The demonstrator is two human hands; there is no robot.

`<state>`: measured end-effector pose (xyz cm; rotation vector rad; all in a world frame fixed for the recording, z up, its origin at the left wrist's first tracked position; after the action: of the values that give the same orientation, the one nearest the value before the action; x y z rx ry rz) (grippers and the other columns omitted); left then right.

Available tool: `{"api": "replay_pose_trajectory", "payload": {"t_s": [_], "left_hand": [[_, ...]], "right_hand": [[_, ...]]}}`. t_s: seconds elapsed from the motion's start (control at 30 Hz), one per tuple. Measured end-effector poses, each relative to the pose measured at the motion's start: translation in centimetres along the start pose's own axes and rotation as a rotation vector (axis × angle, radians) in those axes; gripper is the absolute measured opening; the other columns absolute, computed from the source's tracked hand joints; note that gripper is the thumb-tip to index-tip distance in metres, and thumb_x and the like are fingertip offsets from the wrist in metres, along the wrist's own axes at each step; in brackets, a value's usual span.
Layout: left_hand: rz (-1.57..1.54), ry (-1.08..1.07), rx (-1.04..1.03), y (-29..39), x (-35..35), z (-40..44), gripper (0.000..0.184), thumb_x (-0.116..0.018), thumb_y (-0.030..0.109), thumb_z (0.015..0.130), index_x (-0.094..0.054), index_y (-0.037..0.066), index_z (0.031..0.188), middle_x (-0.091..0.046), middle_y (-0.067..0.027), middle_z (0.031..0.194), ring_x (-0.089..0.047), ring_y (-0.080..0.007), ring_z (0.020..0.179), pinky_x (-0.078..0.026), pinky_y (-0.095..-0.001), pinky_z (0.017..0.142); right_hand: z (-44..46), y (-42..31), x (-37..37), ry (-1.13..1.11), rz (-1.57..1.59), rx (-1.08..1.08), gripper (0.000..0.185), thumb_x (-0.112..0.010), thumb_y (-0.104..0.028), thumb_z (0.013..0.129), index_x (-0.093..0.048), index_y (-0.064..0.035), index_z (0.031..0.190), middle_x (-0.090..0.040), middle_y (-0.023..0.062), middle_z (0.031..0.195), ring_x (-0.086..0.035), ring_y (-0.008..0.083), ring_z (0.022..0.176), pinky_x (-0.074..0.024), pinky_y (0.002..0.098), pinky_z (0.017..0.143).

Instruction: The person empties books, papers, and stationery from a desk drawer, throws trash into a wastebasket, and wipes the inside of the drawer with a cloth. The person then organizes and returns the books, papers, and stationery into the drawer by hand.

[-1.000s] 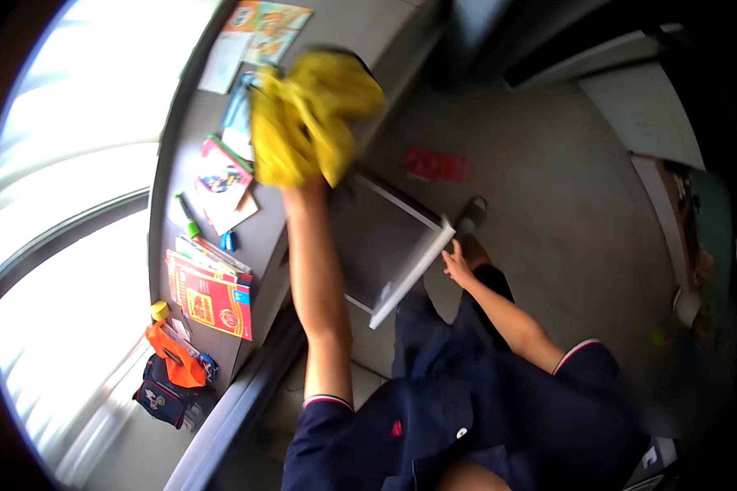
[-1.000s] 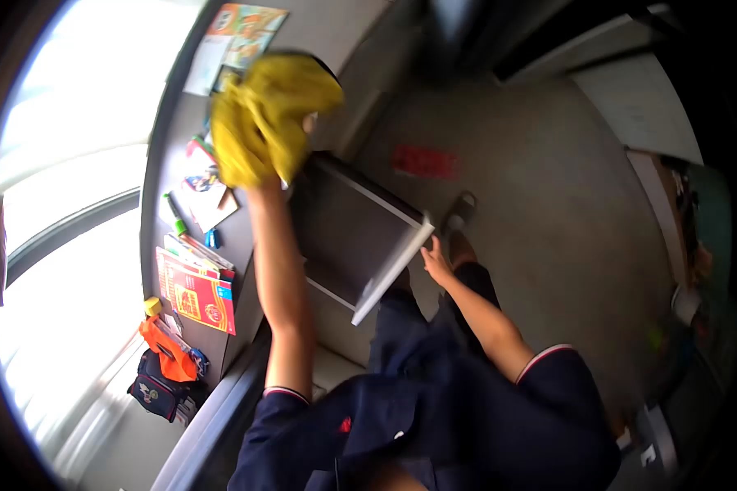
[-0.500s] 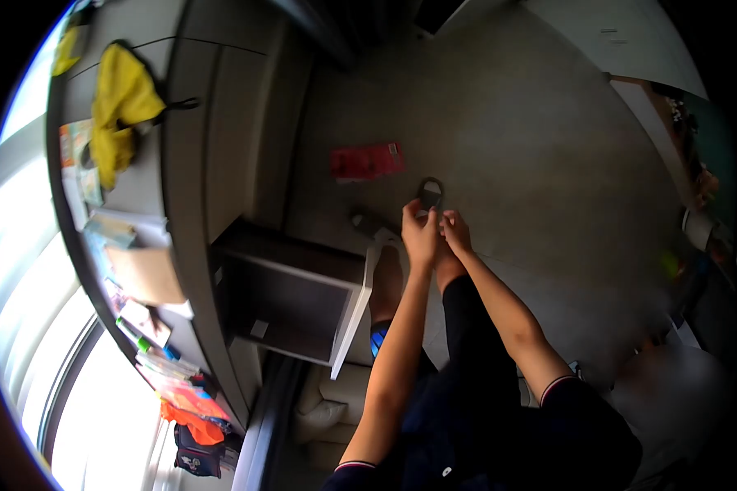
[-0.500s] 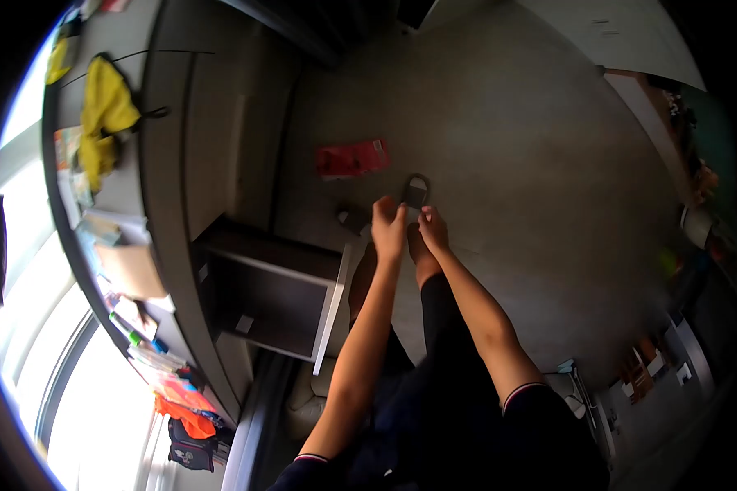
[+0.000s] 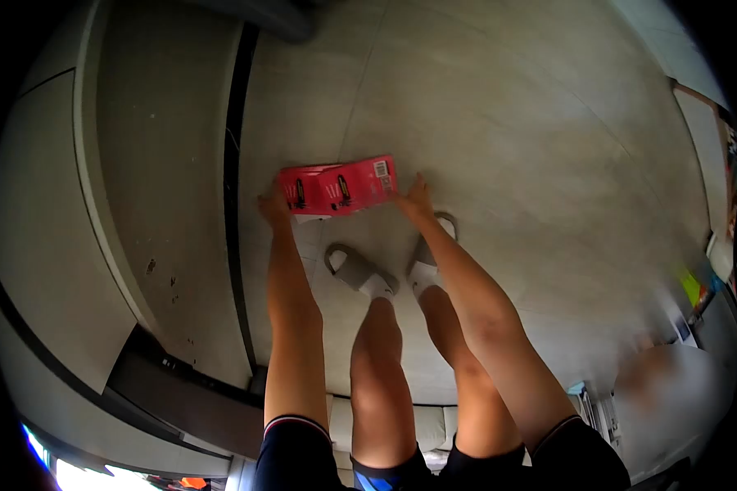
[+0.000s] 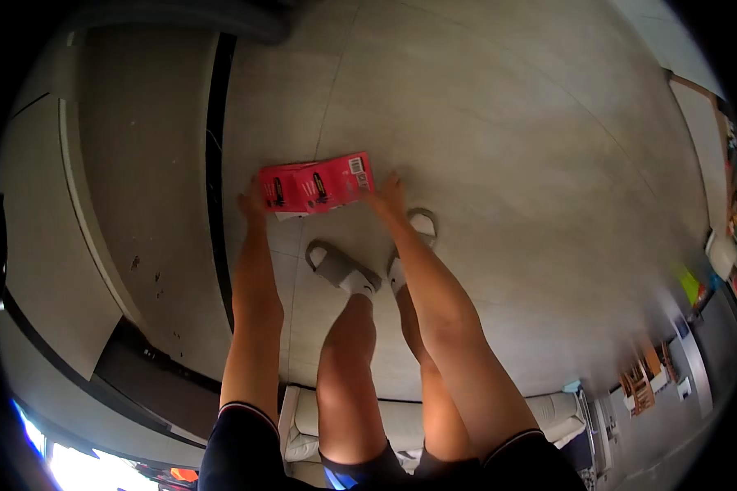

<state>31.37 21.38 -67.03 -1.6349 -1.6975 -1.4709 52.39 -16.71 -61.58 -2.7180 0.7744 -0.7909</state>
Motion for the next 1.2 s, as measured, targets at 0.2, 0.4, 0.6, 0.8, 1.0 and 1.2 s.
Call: {"api": "replay_pose_trajectory", "payload": {"t_s": [0.2, 0.4, 0.6, 0.8, 1.0, 1.2], "left_hand": [[-0.156, 0.080, 0.211, 3.4, -0.8, -6.2, 0.081, -0.070, 0.064, 0.085, -0.058, -0.004, 0.128, -0.062, -0.0227, 0.125, -0.060, -0.0323, 0.112, -0.043, -0.0451, 0.102], [-0.593, -0.107, 0.494, 3.2, -2.5, -10.7, 0.092, -0.083, 0.056, 0.076, -0.047, -0.006, 0.134, -0.062, -0.0225, 0.124, -0.061, -0.0321, 0.110, -0.045, -0.0411, 0.102], [-0.688, -0.600, 0.601, 5.7, -4.9, -11.9, 0.049, -0.086, 0.023, 0.080, -0.064, 0.001, 0.119, -0.069, -0.0066, 0.115, -0.066, -0.0179, 0.100, -0.053, -0.0309, 0.090], [-0.811, -0.655, 0.439, 12.0, -2.9, -13.4, 0.039, -0.088, 0.014, 0.075, -0.070, 0.004, 0.108, -0.073, -0.0063, 0.100, -0.069, -0.0148, 0.083, -0.056, -0.0325, 0.073], [-0.608, -0.628, 0.408, 27.0, 6.6, -20.7, 0.026, -0.088, 0.015, 0.072, -0.071, 0.005, 0.089, -0.073, -0.0062, 0.081, -0.065, -0.0136, 0.064, -0.052, -0.0311, 0.058], [-0.718, -0.730, -0.318, 47.6, 30.6, -31.8, 0.054, -0.090, 0.024, 0.066, -0.065, 0.004, 0.109, -0.072, -0.0090, 0.091, -0.066, -0.0190, 0.083, -0.053, -0.0359, 0.074]], "right_hand": [[0.4, -4.9, -4.6, 0.203, -0.032, 0.309, 0.086, -0.090, -0.035, 0.068, -0.042, 0.0012, 0.130, -0.048, 0.0246, 0.124, -0.050, 0.0411, 0.115, -0.0429, 0.0472, 0.100], [0.4, -3.9, -6.3, 0.270, -0.190, 0.199, 0.091, -0.093, -0.037, 0.063, -0.042, -0.0014, 0.129, -0.045, 0.0219, 0.126, -0.047, 0.0402, 0.116, -0.0402, 0.0517, 0.100], [0.1, -6.4, -2.6, 0.198, -0.267, 0.247, 0.106, -0.096, -0.041, 0.055, -0.039, -0.0058, 0.136, -0.044, 0.0206, 0.130, -0.045, 0.0417, 0.120, -0.0386, 0.0513, 0.104], [6.8, 1.2, -5.7, -0.135, -0.291, 0.254, 0.120, -0.090, -0.058, 0.061, -0.029, -0.0064, 0.151, -0.038, 0.0179, 0.152, -0.042, 0.0405, 0.133, -0.0346, 0.0490, 0.113], [-6.0, -4.6, 6.6, -0.412, 0.169, 0.209, 0.107, -0.082, -0.056, 0.069, -0.033, -0.0054, 0.150, -0.043, 0.0183, 0.146, -0.046, 0.0381, 0.130, -0.0371, 0.0486, 0.111], [-27.5, -12.5, 21.8, -0.702, 0.446, 0.140, 0.094, -0.073, -0.054, 0.077, -0.036, -0.0045, 0.149, -0.048, 0.0186, 0.140, -0.050, 0.0358, 0.126, -0.0396, 0.0482, 0.109]]}}
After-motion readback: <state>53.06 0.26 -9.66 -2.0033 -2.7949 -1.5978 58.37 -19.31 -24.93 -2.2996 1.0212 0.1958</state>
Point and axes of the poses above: each hand's wrist, its own z-axis towards the middle knuckle, its own x-axis out of the back of the hand, y = z × x, the point moved 10 cm from there along z, towards the middle knuckle
